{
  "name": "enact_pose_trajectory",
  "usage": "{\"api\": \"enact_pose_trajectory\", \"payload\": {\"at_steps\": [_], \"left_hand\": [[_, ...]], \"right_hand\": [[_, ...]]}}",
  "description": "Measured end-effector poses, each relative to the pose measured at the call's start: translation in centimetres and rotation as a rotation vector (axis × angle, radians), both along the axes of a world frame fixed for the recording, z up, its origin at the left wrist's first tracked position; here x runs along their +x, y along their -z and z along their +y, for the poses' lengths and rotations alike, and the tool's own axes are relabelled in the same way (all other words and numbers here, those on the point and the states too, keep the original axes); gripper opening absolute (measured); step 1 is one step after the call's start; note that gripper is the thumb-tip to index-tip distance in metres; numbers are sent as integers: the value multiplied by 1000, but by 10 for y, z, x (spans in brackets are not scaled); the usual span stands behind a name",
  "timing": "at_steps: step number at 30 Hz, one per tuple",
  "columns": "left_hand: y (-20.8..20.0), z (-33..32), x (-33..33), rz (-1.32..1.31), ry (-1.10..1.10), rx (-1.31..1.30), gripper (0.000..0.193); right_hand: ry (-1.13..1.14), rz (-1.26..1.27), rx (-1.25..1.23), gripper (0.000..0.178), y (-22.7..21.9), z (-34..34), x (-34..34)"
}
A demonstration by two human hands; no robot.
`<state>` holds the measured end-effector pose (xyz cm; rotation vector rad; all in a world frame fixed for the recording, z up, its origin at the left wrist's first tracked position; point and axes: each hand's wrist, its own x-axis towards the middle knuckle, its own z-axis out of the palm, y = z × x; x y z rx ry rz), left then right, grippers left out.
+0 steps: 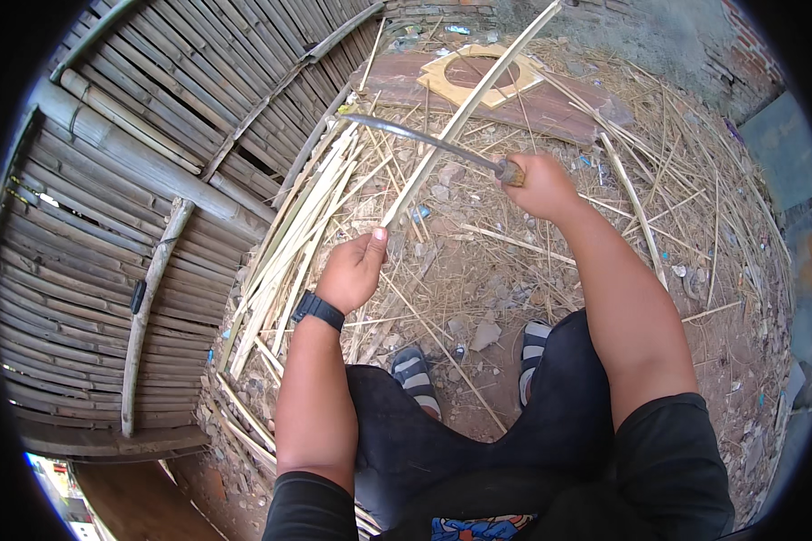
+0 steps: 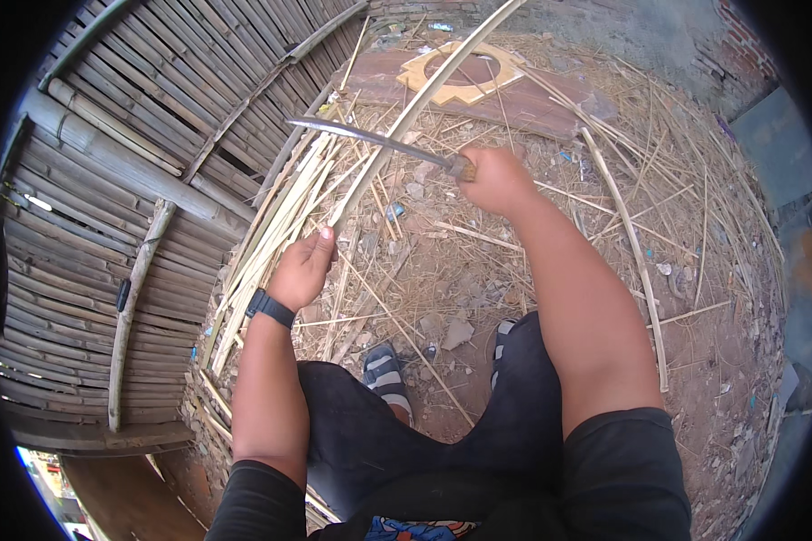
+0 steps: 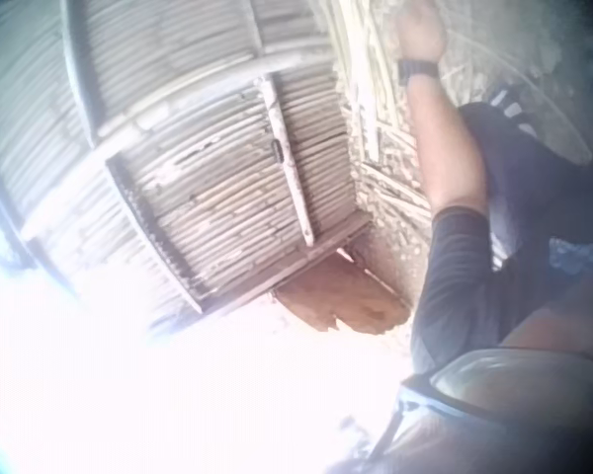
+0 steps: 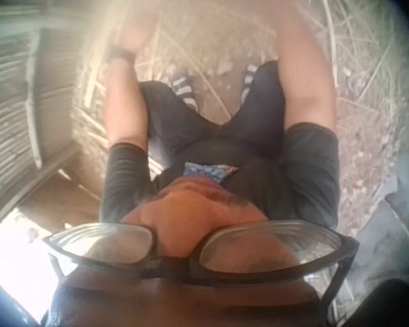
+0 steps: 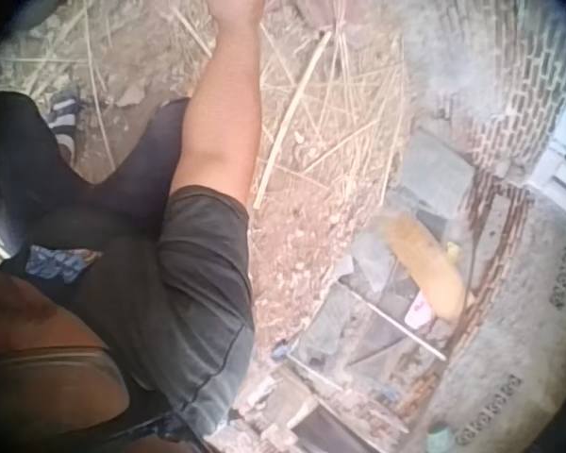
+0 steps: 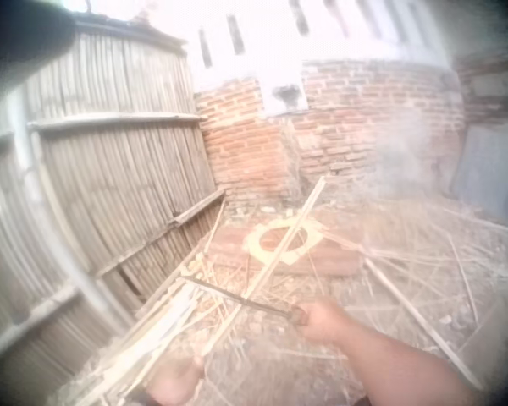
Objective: The person splits a long bamboo pole into thin strips using a machete. They hold the pole with one hand and repeatedly strike it with the machete to separate the strips, which fall onto the ground.
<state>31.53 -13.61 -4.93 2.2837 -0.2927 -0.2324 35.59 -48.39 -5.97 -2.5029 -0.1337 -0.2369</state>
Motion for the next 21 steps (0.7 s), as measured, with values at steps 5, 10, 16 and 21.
{"api": "enact_pose_trajectory", "payload": {"at_steps": [5, 10, 16, 21], "left_hand": [[12, 22, 9, 42, -28, 8, 66], [0, -10, 1, -81, 47, 126, 64], [21, 22, 10, 157, -19, 24, 63], [12, 10, 5, 33, 6, 34, 62]], "right_hand": [[-116, -129, -279, 24, -20, 43, -16], [97, 60, -131, 35, -18, 12, -11], [-16, 2, -200, 32, -7, 25, -12], [-7, 102, -239, 36, -25, 21, -9]]}}
